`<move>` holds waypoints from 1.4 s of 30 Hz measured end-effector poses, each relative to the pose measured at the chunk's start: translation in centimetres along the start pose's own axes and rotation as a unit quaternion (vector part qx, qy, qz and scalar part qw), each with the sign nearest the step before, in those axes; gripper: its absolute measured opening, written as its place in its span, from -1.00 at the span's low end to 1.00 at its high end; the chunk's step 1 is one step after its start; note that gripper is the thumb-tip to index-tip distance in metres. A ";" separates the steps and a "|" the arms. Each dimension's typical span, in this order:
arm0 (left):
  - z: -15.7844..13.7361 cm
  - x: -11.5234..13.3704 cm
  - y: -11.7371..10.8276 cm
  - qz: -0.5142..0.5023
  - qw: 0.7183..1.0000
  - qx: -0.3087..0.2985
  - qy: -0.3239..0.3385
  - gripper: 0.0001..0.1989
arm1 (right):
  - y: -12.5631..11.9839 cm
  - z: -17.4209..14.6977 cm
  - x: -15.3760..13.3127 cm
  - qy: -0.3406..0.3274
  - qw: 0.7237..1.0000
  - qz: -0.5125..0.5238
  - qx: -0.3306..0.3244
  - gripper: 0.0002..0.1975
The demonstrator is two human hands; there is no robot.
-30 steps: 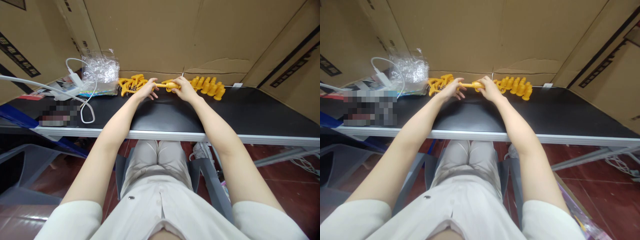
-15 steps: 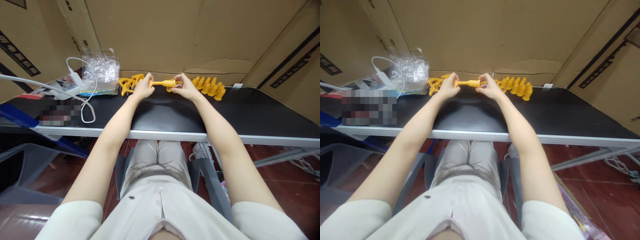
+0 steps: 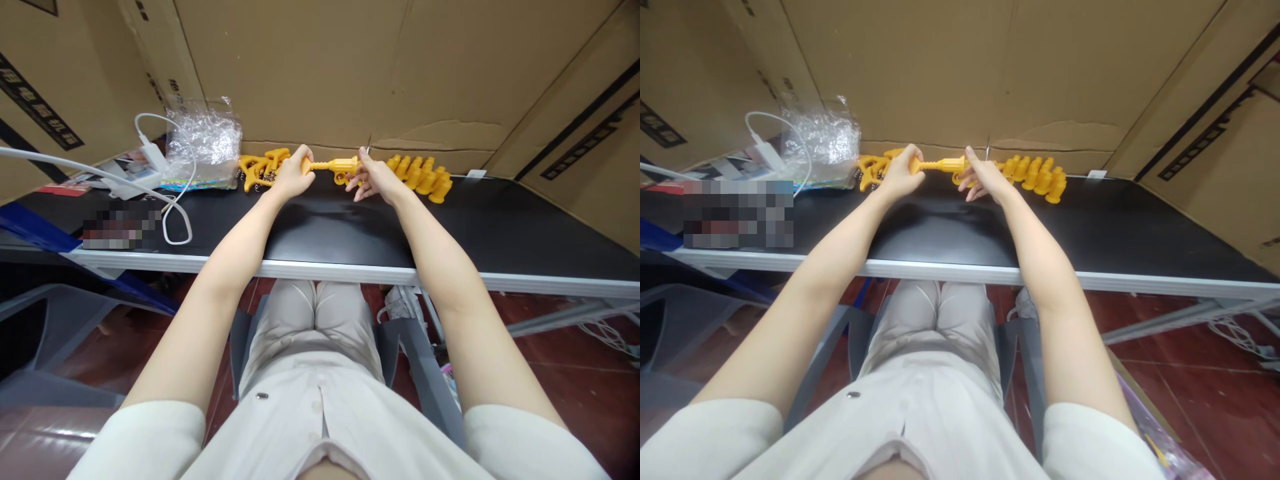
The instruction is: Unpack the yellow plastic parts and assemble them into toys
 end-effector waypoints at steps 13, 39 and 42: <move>-0.1 0.1 -0.3 0.043 0.999 0.007 0.006 -0.67 | -0.9 -0.4 -2.2 -0.079 0.996 0.042 0.019 -0.41; -0.4 0.7 0.5 0.029 0.999 -0.006 0.015 -0.62 | -0.3 0.6 0.8 0.022 0.998 0.008 0.065 -0.16; -0.3 0.5 0.7 0.019 1.000 -0.011 0.012 -0.63 | -0.1 0.8 0.7 0.006 0.999 0.013 0.051 -0.13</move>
Point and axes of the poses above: each hand's wrist, its own z-axis towards the middle knuckle, its own y-axis out of the palm, x = y × z, the point moved 10 cm from there along z, towards the middle knuckle, and after that the axes turned 8 degrees about x, right-handed, at the moved point
